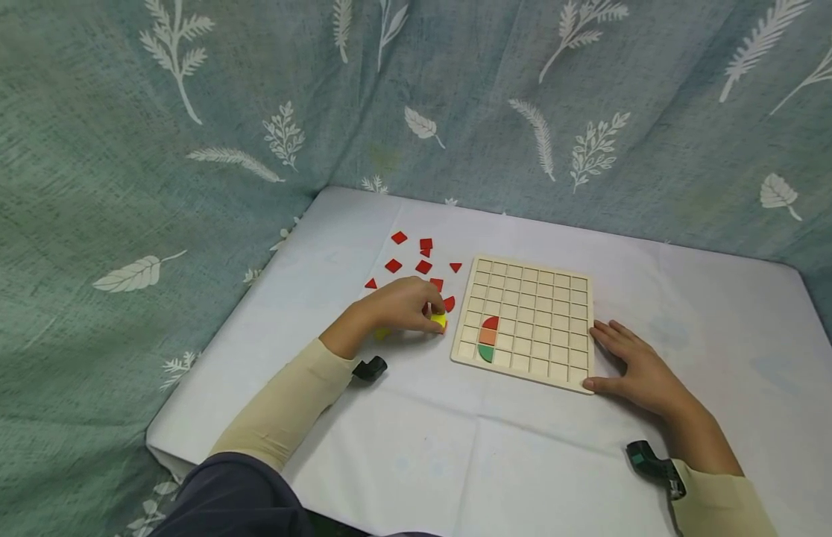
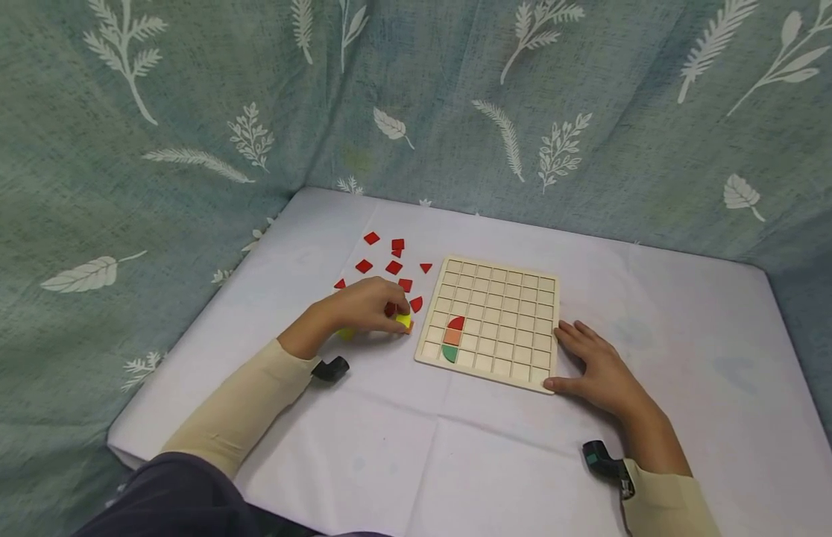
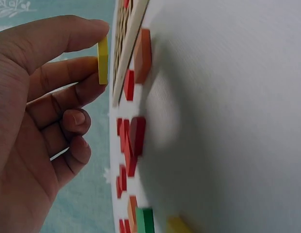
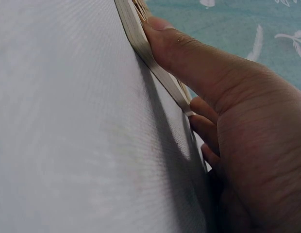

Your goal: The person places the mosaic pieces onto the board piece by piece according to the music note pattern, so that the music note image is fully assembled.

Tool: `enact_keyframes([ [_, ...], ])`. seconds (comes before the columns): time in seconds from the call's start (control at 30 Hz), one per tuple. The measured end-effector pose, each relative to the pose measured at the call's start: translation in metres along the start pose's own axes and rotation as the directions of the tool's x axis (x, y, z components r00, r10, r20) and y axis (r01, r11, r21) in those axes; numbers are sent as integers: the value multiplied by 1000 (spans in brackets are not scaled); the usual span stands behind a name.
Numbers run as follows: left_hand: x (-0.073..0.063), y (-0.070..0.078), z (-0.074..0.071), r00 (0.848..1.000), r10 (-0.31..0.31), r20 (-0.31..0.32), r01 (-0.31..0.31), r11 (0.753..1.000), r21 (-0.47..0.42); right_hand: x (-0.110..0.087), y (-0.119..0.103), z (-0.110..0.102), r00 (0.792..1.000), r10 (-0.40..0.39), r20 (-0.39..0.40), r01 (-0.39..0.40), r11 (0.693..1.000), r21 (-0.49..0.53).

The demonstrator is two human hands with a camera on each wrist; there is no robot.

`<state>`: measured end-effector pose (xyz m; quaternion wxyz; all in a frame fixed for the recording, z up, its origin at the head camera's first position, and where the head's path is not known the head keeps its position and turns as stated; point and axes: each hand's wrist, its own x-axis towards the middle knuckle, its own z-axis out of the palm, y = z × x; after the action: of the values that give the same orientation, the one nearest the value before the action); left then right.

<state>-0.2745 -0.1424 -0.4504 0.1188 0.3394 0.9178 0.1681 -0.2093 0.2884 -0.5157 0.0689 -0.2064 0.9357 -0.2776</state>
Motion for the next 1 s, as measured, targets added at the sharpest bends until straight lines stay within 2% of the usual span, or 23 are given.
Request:
enact_keyframes([
  [0.23, 22, 21, 3, 1000, 26, 8, -26, 997, 73, 1, 1, -3, 1000, 9, 2, -9, 1000, -5],
  [0.4, 36, 39, 11, 996, 69, 49, -74, 994, 87, 1, 0, -2, 1000, 18, 2, -18, 1000, 8],
  [0.67, 47, 65, 24, 986, 155, 68, -165, 972, 167, 2, 0, 2, 1000, 28, 9, -28, 1000, 2],
  [0.83, 54, 75, 31, 982, 164, 95, -181, 960, 215, 0, 0, 1, 1000, 12, -2, -12, 1000, 8],
  [1.0, 61, 81, 35, 978, 184, 95, -202, 944, 261, 0, 0, 1, 1000, 21, -4, -21, 1000, 6],
])
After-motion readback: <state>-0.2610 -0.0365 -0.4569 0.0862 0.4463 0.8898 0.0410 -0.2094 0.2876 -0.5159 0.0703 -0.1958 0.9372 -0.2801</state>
